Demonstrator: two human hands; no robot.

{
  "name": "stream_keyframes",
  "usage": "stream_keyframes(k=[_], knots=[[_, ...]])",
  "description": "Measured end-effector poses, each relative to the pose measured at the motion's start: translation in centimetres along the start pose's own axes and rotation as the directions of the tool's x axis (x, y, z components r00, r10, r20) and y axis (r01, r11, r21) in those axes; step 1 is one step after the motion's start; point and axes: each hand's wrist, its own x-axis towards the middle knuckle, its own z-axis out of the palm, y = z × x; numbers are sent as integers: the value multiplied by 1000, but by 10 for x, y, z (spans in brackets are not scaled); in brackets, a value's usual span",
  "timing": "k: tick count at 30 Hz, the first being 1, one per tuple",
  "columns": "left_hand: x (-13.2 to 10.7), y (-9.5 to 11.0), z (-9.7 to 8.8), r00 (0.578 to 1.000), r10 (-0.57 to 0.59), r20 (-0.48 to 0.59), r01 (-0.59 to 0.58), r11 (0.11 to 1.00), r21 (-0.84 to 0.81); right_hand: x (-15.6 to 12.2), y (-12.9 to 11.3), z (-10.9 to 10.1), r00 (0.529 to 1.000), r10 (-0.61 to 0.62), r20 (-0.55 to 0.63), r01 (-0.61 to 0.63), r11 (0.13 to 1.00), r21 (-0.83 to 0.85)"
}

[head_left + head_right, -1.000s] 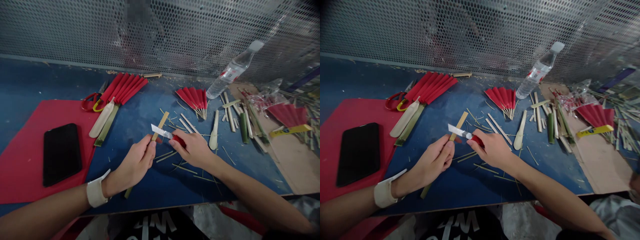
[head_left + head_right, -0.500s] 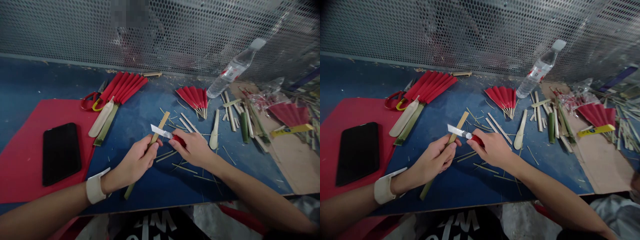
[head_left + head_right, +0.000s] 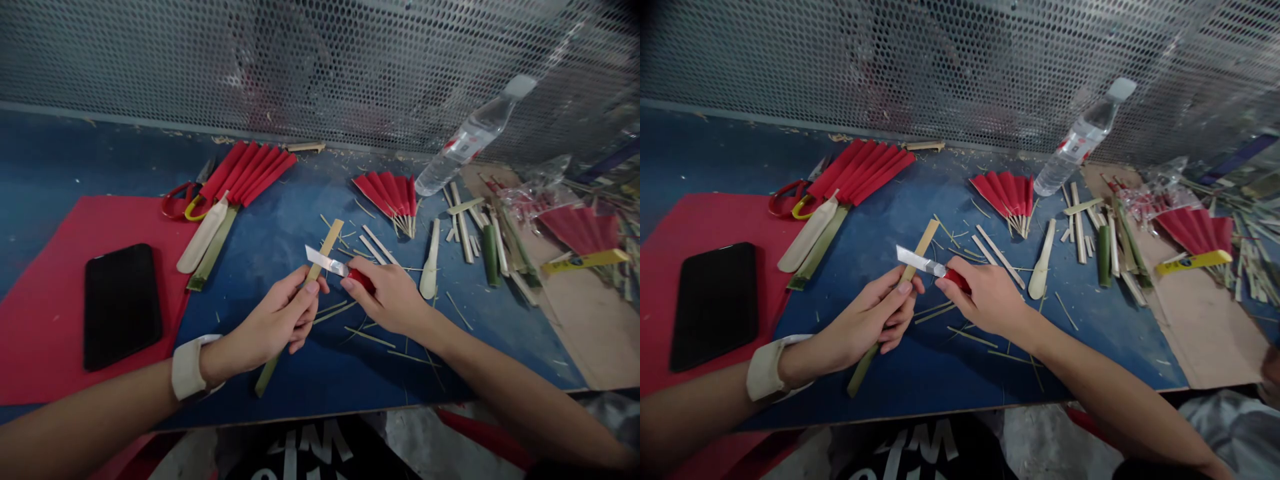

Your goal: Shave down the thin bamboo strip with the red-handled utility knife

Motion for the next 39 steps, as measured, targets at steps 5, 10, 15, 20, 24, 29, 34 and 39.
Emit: stream_keyframes(k=[5,10,15,20,24,29,34,39], knots=[[-1,0,0,999,-36,-10,36,997,-65,1,-3,2,999,-33,3,33,999,0],[-1,-1,-3,999,-27,29,30,993,-116,1,-4,2,998,-66,2,66,998,4],[0,-2,-3,1000,-8,14,9,996,-86,0,-4,2,997,-79,-6,80,996,32],[-1,-2,-3,999,-34,-8,33,991,-130,0,-5,2,997,-68,36,66,997,45],[-1,-1,-3,997,-76,-15,72,981,-181,0,-6,2,995,-88,50,86,995,45],[0,0,-4,999,-44,-7,43,985,-168,1,-5,1,992,-125,17,124,991,44],[-5,5,-2,995,91,-43,-92,996,-11,-1,0,1,979,-182,-87,191,975,113],[-9,8,-3,984,171,-52,-156,965,211,-5,5,1,966,-172,-193,211,956,206]])
